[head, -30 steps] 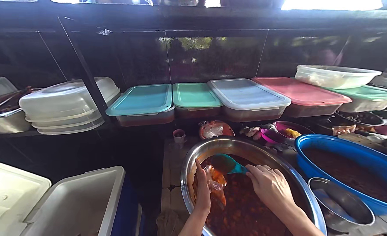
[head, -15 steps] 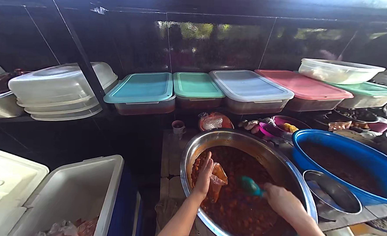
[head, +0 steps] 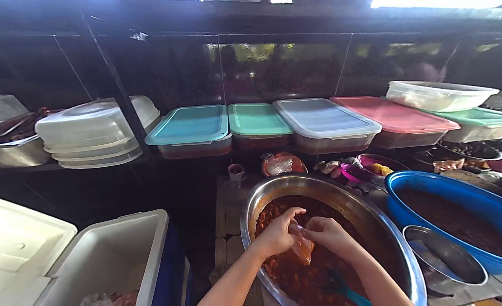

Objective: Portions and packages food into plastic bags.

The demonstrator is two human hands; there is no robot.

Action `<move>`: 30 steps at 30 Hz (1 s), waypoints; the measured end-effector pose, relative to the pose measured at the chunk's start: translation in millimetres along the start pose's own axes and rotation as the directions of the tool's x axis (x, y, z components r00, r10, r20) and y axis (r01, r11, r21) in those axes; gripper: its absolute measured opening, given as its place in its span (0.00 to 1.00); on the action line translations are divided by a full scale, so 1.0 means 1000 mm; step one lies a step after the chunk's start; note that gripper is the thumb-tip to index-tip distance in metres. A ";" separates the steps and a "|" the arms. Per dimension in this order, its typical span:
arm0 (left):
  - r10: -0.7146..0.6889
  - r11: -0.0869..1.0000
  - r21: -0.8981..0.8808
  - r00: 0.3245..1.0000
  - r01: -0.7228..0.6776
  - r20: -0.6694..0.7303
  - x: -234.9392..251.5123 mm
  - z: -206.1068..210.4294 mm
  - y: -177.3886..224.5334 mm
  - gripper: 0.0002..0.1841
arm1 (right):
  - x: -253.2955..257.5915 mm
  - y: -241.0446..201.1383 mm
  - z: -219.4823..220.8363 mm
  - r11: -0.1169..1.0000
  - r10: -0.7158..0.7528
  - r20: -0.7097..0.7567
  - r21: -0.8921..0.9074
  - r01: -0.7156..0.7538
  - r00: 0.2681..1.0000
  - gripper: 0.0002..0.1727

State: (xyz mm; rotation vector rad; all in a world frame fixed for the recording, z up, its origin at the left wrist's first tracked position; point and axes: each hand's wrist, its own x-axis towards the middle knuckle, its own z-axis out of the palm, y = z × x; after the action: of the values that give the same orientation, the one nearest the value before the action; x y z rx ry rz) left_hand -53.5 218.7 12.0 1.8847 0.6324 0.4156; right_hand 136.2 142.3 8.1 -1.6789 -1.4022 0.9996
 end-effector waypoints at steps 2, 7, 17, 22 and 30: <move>-0.014 0.961 0.273 0.991 0.049 -0.131 -0.016 -0.016 0.005 0.33 | -0.002 -0.011 0.009 0.992 -0.025 0.011 0.126 0.023 1.000 0.08; -0.224 0.945 0.154 0.915 0.288 -0.335 -0.066 -0.066 0.031 0.13 | -0.004 -0.066 0.048 0.836 -0.072 0.064 0.548 0.025 0.995 0.09; -0.328 0.907 0.077 0.812 0.413 -0.483 -0.151 -0.091 -0.040 0.11 | 0.012 -0.052 0.166 0.938 -0.184 -0.151 0.268 0.219 0.971 0.09; -0.607 0.683 0.172 0.683 0.710 -0.407 -0.198 -0.027 -0.112 0.19 | -0.048 0.016 0.227 0.987 -0.065 0.063 -0.140 0.073 0.996 0.18; -0.448 0.797 -0.487 0.890 0.356 -0.082 -0.241 0.032 -0.122 0.17 | -0.109 0.054 0.191 0.993 0.104 0.253 0.019 -0.113 0.962 0.12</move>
State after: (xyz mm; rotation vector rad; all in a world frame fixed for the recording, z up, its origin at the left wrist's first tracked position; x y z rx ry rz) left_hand -257.0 87.7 -111.9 1.2179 0.9549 0.4255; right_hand -23.4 35.5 -112.1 -1.6634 -1.4561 1.3302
